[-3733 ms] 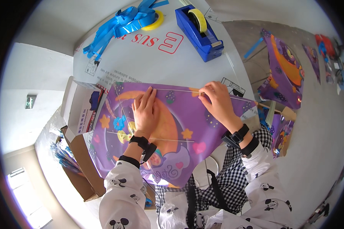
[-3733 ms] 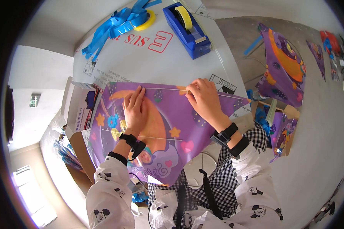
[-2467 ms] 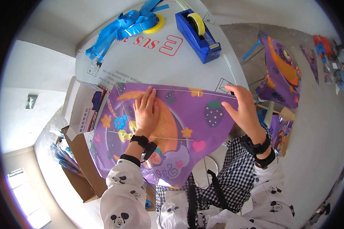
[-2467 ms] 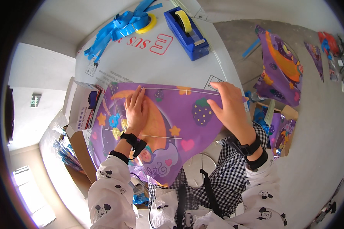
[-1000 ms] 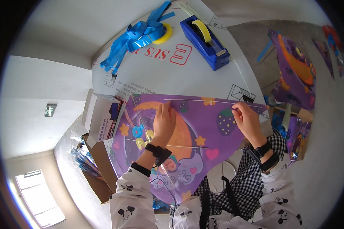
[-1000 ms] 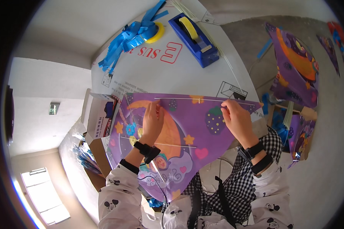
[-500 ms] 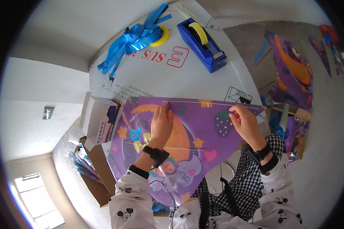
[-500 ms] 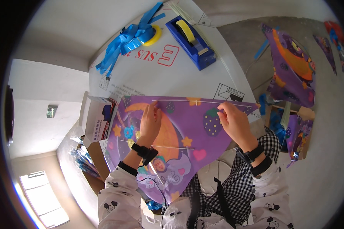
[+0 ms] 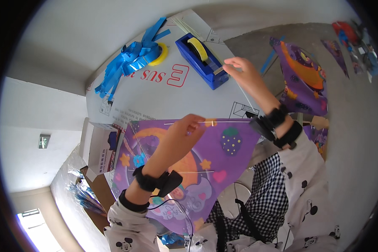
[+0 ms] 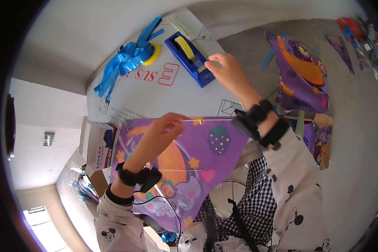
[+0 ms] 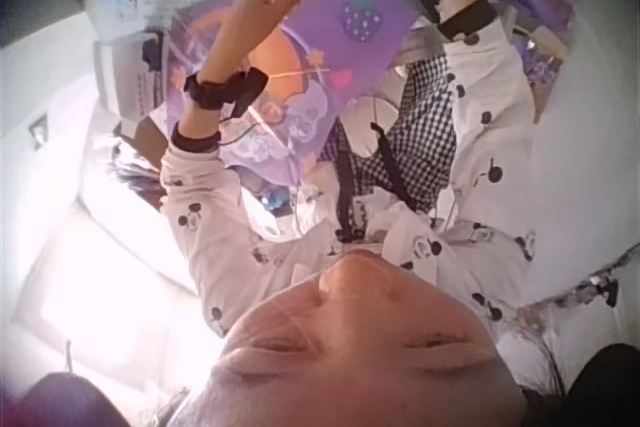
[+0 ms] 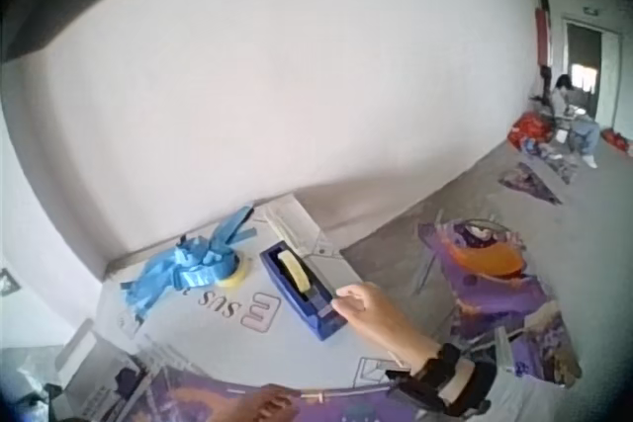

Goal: The person is assembling a kite by attaching thin rods and securing them with tape.

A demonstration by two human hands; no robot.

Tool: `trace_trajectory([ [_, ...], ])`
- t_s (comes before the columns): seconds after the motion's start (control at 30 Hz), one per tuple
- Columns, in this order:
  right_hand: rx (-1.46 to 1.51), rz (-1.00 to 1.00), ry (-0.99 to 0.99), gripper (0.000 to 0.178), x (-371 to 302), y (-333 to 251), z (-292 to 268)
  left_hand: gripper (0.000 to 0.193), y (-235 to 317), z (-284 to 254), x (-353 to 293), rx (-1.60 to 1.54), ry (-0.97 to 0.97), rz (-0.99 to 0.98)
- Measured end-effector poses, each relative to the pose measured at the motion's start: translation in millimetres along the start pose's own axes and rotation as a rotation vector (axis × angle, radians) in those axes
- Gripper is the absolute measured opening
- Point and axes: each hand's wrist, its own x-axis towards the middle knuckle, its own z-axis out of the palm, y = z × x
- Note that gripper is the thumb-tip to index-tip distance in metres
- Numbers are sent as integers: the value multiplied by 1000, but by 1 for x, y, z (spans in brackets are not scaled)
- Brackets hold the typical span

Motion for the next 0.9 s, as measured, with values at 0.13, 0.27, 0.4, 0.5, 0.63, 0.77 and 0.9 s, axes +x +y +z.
trace_trajectory([
  [0.13,-10,327,-250,37,35,-6,19,33,0,11,50,-477,-26,-50],
  [0.27,232,436,-215,24,41,-5,29,35,-1,26,81,-579,-1,-113],
  [0.4,346,543,-223,22,39,-14,34,37,-11,35,109,-1045,17,-92],
  [0.5,380,590,-153,22,35,-16,37,37,-9,42,120,-1169,33,-55],
  [0.63,492,593,-5,22,30,-13,41,36,-10,50,130,-1196,78,-39],
  [0.77,523,525,37,25,35,-30,45,35,-9,54,130,-1140,150,-75],
  [0.9,260,483,4,28,42,-37,41,34,-8,58,131,-1159,135,-53],
])
